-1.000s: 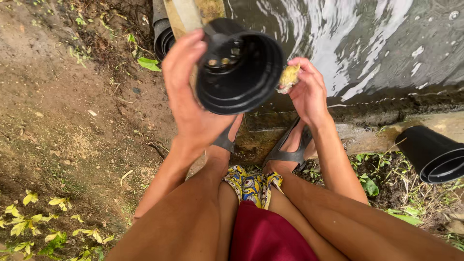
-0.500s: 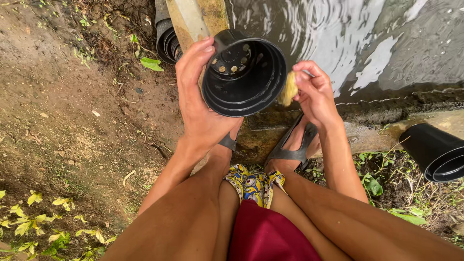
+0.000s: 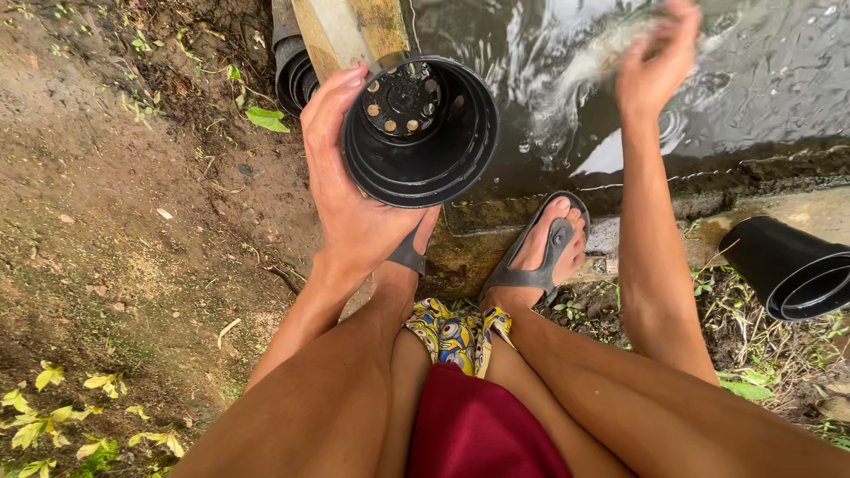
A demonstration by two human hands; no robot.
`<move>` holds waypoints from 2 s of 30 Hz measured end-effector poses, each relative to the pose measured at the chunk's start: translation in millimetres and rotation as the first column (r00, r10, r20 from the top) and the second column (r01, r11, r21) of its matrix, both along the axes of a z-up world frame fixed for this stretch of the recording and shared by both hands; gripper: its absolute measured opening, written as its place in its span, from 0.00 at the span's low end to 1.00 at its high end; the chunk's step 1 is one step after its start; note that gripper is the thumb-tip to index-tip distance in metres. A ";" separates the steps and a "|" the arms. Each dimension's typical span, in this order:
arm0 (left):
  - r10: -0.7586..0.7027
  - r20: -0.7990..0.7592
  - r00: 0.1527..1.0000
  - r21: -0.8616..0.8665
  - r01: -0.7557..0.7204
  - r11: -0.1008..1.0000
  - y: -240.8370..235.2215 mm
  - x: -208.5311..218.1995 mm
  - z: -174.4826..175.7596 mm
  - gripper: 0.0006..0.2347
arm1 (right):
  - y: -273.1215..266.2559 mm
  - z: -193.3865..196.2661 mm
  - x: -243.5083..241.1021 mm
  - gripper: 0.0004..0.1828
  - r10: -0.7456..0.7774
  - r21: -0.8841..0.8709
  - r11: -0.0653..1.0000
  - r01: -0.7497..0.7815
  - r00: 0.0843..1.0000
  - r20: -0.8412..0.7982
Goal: The person stands at a concrete water trough and washes black plastic plant pots. They repeatedly dip the pots into the water, scrub them with a yellow sponge, and rinse them. The person handles the pots one at a time, turning them over to clean both the interior and exterior surfaces.
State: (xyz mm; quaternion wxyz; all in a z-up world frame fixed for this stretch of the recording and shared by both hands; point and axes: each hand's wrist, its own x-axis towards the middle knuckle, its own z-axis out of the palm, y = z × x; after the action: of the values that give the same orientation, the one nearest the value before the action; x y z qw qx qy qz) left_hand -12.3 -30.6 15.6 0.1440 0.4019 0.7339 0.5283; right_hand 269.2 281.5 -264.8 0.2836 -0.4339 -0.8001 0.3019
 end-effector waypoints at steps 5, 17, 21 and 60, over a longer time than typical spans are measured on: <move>-0.002 0.008 1.000 -0.007 0.002 1.000 3.6 2.8 -0.3 0.42 | -36.4 1.7 -28.8 0.44 0.102 0.076 0.992 -0.104 0.994 0.028; -0.014 0.007 1.000 -0.018 0.014 1.000 -0.2 -7.1 1.2 0.41 | 16.2 -5.6 25.5 0.11 0.184 -0.038 0.982 -0.182 0.915 0.358; -0.017 0.015 1.000 -0.043 0.018 0.999 -2.8 -2.3 2.0 0.41 | 52.5 -23.4 37.1 0.15 -0.255 -0.715 0.700 0.007 0.936 -0.241; -0.081 0.022 0.996 -0.088 0.082 0.993 0.9 -2.9 0.1 0.38 | -0.6 43.8 -11.9 0.09 0.042 0.042 0.998 -0.048 0.992 0.116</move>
State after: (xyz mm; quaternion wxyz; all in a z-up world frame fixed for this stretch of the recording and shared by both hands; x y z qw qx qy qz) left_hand -15.2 -29.7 15.7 0.1898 0.4201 0.7382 0.4925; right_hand 257.3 280.9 -221.1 0.2397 -0.4260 -0.8313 0.2648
